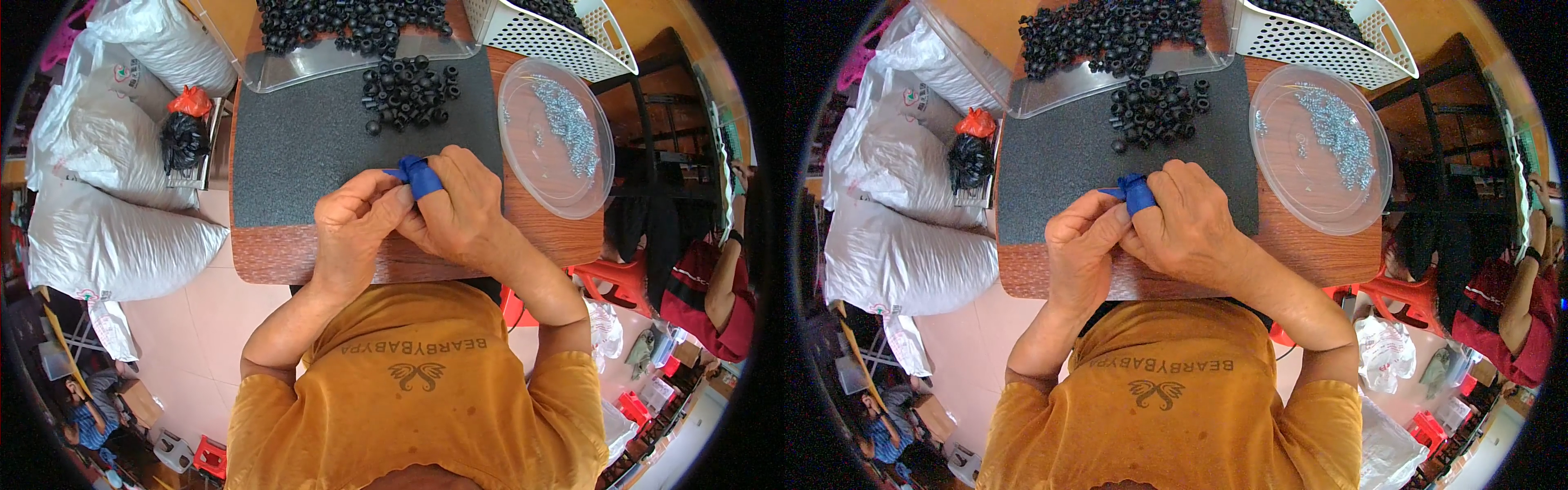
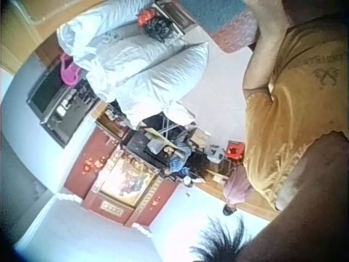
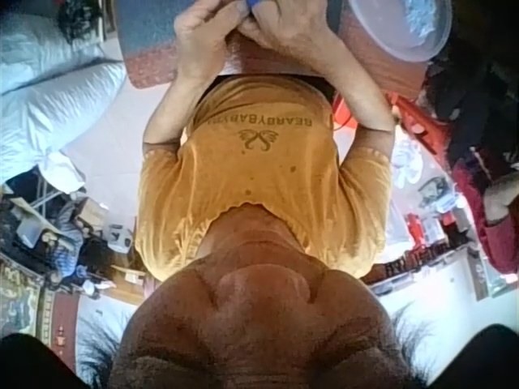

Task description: The person assembles small components by picking up metal pins from a plastic tray and inserting them into black plastic pieces by hand.

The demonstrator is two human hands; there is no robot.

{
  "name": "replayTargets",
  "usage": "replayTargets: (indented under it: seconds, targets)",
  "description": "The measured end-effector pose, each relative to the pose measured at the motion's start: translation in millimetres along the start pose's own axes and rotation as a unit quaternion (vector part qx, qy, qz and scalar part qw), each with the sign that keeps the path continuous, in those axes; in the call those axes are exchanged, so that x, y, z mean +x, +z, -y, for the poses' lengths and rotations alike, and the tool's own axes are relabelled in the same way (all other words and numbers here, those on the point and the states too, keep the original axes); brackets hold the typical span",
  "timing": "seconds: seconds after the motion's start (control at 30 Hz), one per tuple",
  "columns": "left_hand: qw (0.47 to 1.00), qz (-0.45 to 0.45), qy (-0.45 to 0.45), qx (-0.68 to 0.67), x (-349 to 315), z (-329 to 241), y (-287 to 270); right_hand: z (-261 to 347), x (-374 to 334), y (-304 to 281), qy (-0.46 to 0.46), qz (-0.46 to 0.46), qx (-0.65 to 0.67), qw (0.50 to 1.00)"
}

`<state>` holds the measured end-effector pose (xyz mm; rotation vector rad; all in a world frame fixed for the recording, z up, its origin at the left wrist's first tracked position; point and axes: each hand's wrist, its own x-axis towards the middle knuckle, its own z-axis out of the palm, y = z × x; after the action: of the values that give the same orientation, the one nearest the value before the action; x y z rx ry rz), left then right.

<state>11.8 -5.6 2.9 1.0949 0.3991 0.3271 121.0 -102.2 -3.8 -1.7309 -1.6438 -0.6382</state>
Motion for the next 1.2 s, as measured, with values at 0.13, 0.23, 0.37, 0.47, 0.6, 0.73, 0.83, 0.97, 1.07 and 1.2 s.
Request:
replayTargets:
  seconds: [0.13,0.23,0.37,0.47,0.6,0.73,0.83,0.97,1.07,1.2]
  targets:
    - [0.999,-0.026,0.013,-0.024,1,4,2,2,-3,4,0.012,-0.016,-0.005,1.000]
    - [0.999,-0.030,0.019,-0.021,3,9,-1,5,-5,4,0.025,-0.011,-0.002,1.000]
    - [0.999,-0.041,-0.006,-0.015,4,10,-5,10,-4,-7,0.086,0.077,0.053,0.992]
    - [0.999,-0.020,-0.031,-0.007,7,11,-14,9,0,-14,0.163,0.113,0.138,0.970]
    - [0.997,-0.006,-0.080,-0.011,7,3,-17,5,3,-23,0.219,0.100,0.187,0.953]
    - [0.996,0.028,-0.083,0.014,8,1,-19,7,1,-21,0.140,0.097,0.188,0.967]
    - [0.995,0.037,-0.092,0.023,9,0,-20,6,-5,-19,0.119,0.083,0.187,0.972]
    - [0.993,0.066,-0.090,0.033,6,1,-23,7,-10,-14,0.110,0.043,0.180,0.977]
    - [0.994,0.070,-0.081,0.020,4,5,-25,13,-16,-12,0.129,0.031,0.167,0.977]
    - [0.995,0.057,-0.072,0.039,2,6,-22,16,-16,-11,0.134,0.007,0.160,0.978]
